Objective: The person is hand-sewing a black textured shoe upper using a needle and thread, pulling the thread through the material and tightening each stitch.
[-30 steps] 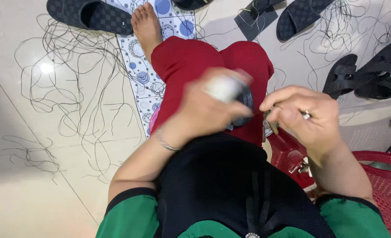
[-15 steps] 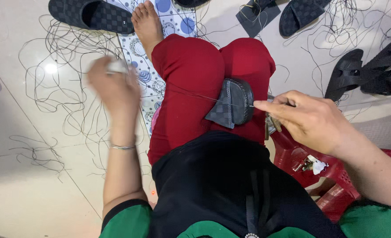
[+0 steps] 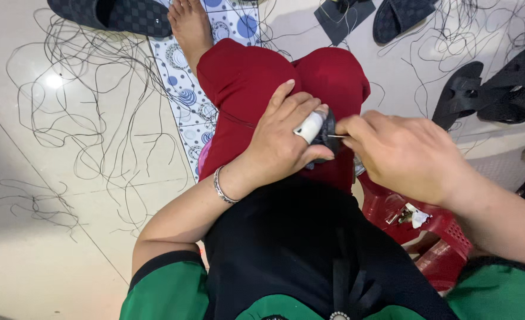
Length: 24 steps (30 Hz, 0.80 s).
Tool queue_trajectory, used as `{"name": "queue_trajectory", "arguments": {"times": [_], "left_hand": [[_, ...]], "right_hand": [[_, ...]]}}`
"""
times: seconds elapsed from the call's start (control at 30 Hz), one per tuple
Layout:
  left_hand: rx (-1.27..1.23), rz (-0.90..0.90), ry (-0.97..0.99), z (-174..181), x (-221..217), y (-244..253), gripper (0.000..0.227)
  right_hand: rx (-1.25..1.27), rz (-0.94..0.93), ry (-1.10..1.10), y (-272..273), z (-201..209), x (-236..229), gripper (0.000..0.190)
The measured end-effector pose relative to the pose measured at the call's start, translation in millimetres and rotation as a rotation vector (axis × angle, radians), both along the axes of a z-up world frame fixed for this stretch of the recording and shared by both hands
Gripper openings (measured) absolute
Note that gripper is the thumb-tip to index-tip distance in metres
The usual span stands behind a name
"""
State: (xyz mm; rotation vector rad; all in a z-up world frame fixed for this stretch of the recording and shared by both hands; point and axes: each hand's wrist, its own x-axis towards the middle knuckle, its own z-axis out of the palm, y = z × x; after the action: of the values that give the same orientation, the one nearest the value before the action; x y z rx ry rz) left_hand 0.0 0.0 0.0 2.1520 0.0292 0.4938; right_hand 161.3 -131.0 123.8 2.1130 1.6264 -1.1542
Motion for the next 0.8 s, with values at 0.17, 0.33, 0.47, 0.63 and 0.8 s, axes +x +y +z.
{"name": "queue_trajectory", "arguments": {"times": [0.17, 0.33, 0.47, 0.63, 0.8], "left_hand": [[-0.049, 0.014, -0.071, -7.9, -0.2, 1.3, 0.077], [0.015, -0.006, -0.079, -3.6, -13.4, -5.6, 0.048], [0.064, 0.010, -0.014, -2.8, -29.2, -2.5, 0.015], [-0.293, -0.085, 0.072, 55.7, -19.2, 1.7, 0.014], [-0.952, -0.247, 0.188, 63.2, -17.4, 3.0, 0.004]], "right_hand": [[0.404, -0.043, -0.035, -1.4, -25.9, -13.9, 0.015], [0.336, -0.247, 0.177, -19.1, -18.4, -3.4, 0.030], [0.271, -0.303, 0.232, -20.2, -9.8, -2.3, 0.036], [0.362, -0.268, 0.156, -31.1, -30.3, -4.6, 0.029], [0.374, -0.278, 0.152, -28.0, -28.3, 0.3, 0.029]]}}
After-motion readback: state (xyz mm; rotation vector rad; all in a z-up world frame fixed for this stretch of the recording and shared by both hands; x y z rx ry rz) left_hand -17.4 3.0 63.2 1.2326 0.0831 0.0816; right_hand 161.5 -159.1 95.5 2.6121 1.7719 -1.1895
